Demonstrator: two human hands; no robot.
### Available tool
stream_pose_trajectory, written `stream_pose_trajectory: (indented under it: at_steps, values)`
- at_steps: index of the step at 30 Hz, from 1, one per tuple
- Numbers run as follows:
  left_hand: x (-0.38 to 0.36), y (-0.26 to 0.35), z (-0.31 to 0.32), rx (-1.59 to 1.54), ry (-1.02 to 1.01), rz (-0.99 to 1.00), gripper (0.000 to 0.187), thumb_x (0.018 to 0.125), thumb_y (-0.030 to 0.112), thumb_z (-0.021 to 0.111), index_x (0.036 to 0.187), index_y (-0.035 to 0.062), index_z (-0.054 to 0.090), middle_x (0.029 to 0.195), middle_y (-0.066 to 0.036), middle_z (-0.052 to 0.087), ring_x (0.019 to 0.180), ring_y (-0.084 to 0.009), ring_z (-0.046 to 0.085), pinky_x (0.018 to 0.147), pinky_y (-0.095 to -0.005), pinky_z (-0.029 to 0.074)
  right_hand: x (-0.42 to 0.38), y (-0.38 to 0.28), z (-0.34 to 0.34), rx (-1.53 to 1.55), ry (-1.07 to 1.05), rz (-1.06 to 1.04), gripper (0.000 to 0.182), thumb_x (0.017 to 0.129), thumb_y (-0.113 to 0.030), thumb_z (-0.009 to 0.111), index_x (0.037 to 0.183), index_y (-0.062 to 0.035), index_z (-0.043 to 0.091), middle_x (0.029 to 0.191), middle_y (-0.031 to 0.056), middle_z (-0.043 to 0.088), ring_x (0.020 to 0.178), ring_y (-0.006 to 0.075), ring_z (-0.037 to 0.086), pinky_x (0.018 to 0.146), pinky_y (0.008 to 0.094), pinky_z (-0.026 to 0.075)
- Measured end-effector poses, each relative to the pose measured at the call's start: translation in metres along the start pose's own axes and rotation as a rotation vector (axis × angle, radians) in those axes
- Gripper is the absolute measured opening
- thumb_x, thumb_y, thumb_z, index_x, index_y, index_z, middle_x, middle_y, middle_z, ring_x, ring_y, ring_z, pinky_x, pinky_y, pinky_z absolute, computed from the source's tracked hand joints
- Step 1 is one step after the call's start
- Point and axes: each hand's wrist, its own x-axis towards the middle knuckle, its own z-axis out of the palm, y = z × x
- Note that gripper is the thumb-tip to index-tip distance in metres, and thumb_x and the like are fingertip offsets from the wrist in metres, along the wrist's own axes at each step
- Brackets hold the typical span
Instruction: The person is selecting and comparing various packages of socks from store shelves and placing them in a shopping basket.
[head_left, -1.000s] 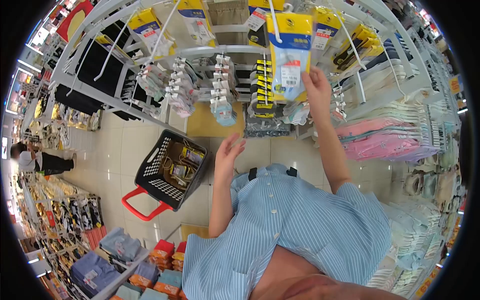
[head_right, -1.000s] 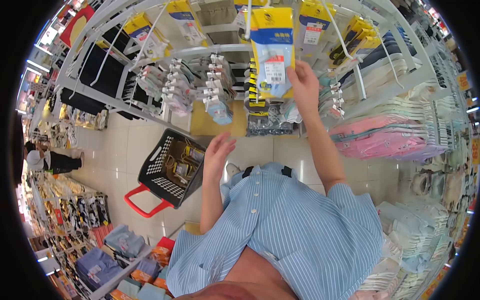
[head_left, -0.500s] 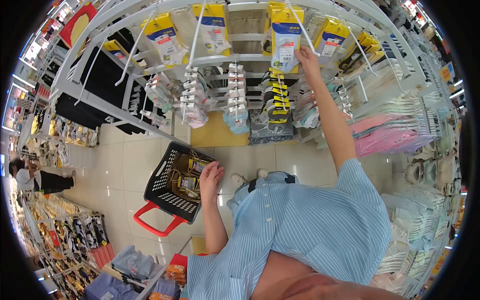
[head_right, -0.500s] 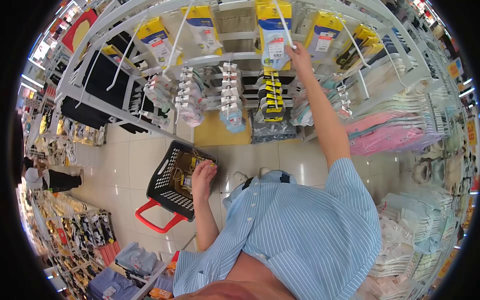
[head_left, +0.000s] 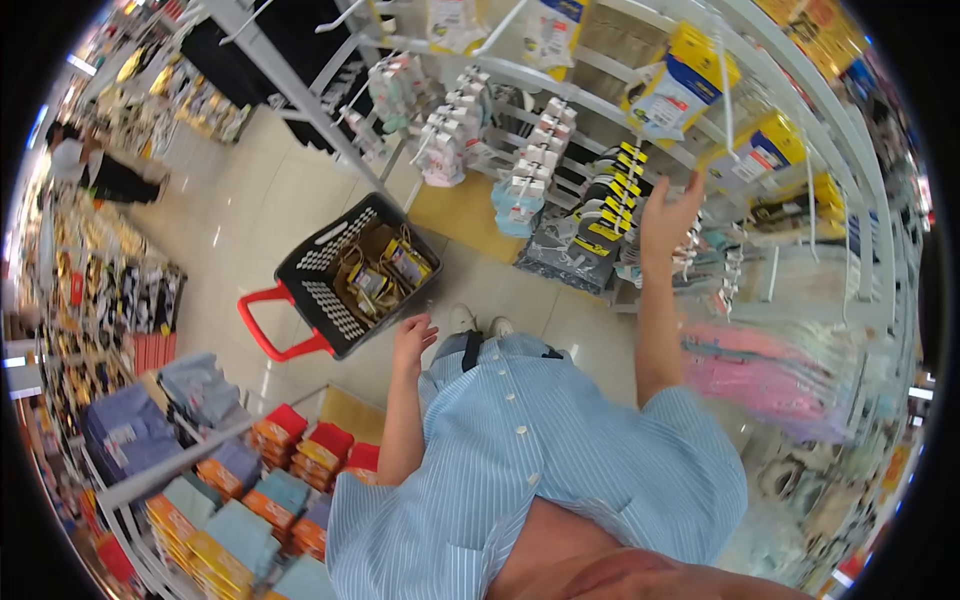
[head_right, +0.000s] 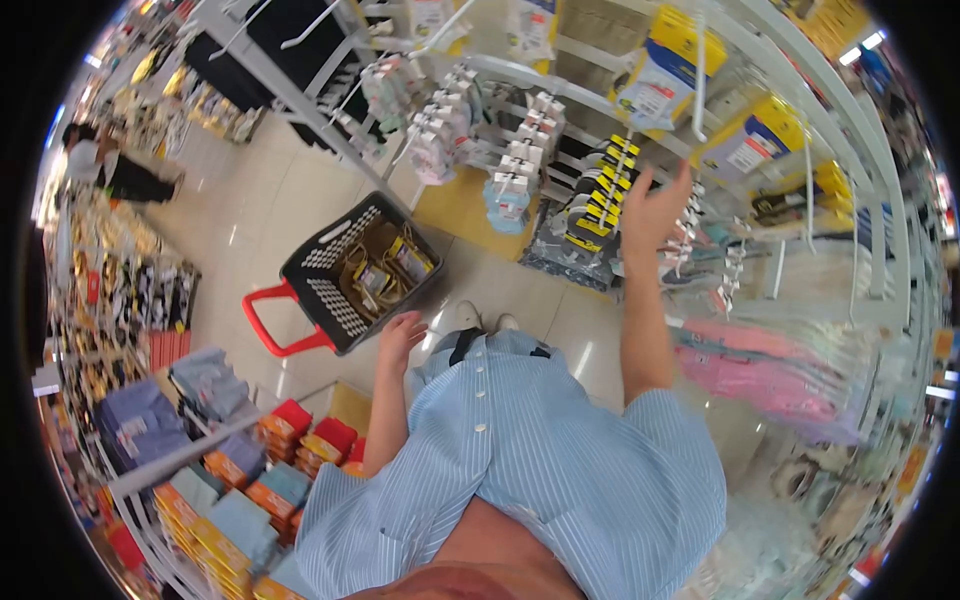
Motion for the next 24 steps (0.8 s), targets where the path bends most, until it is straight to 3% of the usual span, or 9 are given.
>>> stream_pose_trajectory:
  at_steps: [2, 8, 12, 14, 16, 19, 21, 23, 24]
  values:
    - [-0.01, -0.014, -0.016, -0.02, 0.088, -0.025, 0.031, 0.086, 0.02, 0.056, 0.109, -0.0004, 0.053, 0.101, -0.01, 0.059, 0.093, -0.0235, 0.06, 0.08, -0.033, 0.048, -0.043, -0.032, -0.009, 0.273, -0.096, 0.124, 0.046, 0.081, -0.01, 0.059, 0.121, 0.0065, 0.042, 0.12, 0.0245, 0.046, 0.116, 0.0365, 0.043, 0.098, 0.0409, 0.035]
    - [0.009, -0.055, -0.07, 0.159, 0.343, -0.124, 0.032, 0.08, 0.017, 0.057, 0.105, -0.0013, 0.056, 0.092, -0.009, 0.06, 0.084, -0.0202, 0.059, 0.071, -0.0301, 0.049, -0.194, -0.039, -0.003, 0.28, -0.677, 0.013, 0.038, 0.08, -0.005, 0.058, 0.115, 0.0026, 0.046, 0.117, 0.022, 0.046, 0.111, 0.0384, 0.045, 0.095, 0.041, 0.038]
    - [0.024, -0.053, -0.1, 0.392, 0.495, 0.045, 0.026, 0.075, 0.015, 0.059, 0.095, -0.0025, 0.06, 0.082, -0.012, 0.062, 0.079, -0.0216, 0.06, 0.07, -0.0326, 0.047, -0.237, 0.017, -0.009, -0.036, -1.392, 0.077, 0.036, 0.081, -0.022, 0.058, 0.107, 0.0024, 0.055, 0.111, 0.0234, 0.052, 0.106, 0.0366, 0.051, 0.092, 0.0401, 0.041]
    - [0.036, -0.046, -0.11, 0.47, 0.577, 0.138, 0.025, 0.073, 0.014, 0.06, 0.091, -0.0032, 0.061, 0.081, -0.016, 0.062, 0.078, -0.0246, 0.06, 0.07, -0.0348, 0.047, -0.27, 0.073, 0.0, -0.059, -1.603, -0.121, 0.038, 0.08, -0.03, 0.058, 0.102, 0.0008, 0.059, 0.104, 0.0226, 0.057, 0.101, 0.035, 0.054, 0.087, 0.0408, 0.044]
    - [0.056, -0.045, -0.133, 0.527, 0.617, 0.143, 0.027, 0.072, 0.013, 0.061, 0.093, -0.0043, 0.061, 0.085, -0.02, 0.063, 0.079, -0.0291, 0.06, 0.072, -0.0372, 0.047, -0.305, 0.123, 0.011, -0.165, -1.691, -0.042, 0.036, 0.079, -0.03, 0.057, 0.101, -0.0017, 0.061, 0.1, 0.0227, 0.059, 0.096, 0.0363, 0.057, 0.086, 0.0418, 0.044]
    - [0.073, -0.033, -0.165, 0.707, 0.638, 0.288, 0.029, 0.071, 0.015, 0.064, 0.092, -0.0036, 0.06, 0.092, -0.022, 0.06, 0.089, -0.0351, 0.057, 0.08, -0.0397, 0.045, -0.362, 0.195, 0.008, -0.233, -1.546, 0.674, 0.029, 0.077, -0.025, 0.058, 0.096, -0.0033, 0.06, 0.094, 0.0211, 0.06, 0.085, 0.0331, 0.059, 0.075, 0.0377, 0.05]
    - [0.079, -0.028, -0.194, 0.791, 0.703, 0.365, 0.031, 0.07, 0.016, 0.065, 0.094, -0.0029, 0.06, 0.097, -0.022, 0.057, 0.094, -0.0365, 0.054, 0.085, -0.0407, 0.043, -0.37, 0.166, -0.013, -0.601, -1.244, 1.253, 0.024, 0.075, -0.023, 0.059, 0.088, -0.0027, 0.06, 0.085, 0.0197, 0.06, 0.073, 0.0304, 0.061, 0.066, 0.034, 0.051]
    - [0.081, -0.024, -0.226, 0.808, 0.712, 0.385, 0.032, 0.071, 0.017, 0.065, 0.096, -0.0023, 0.059, 0.101, -0.022, 0.056, 0.096, -0.0368, 0.053, 0.087, -0.0412, 0.042, -0.382, 0.133, -0.02, -0.755, -1.095, 1.408, 0.02, 0.073, -0.021, 0.06, 0.08, -0.0021, 0.059, 0.076, 0.0183, 0.061, 0.061, 0.0277, 0.062, 0.058, 0.0303, 0.053]
    - [0.086, -0.02, -0.236, 0.816, 0.699, 0.378, 0.032, 0.072, 0.017, 0.065, 0.097, -0.0018, 0.059, 0.102, -0.022, 0.055, 0.096, -0.0368, 0.053, 0.086, -0.0413, 0.042, -0.384, 0.114, -0.01, -0.706, -1.186, 1.314, 0.02, 0.073, -0.021, 0.06, 0.079, -0.0015, 0.059, 0.075, 0.0183, 0.061, 0.061, 0.0286, 0.061, 0.059, 0.0317, 0.052]
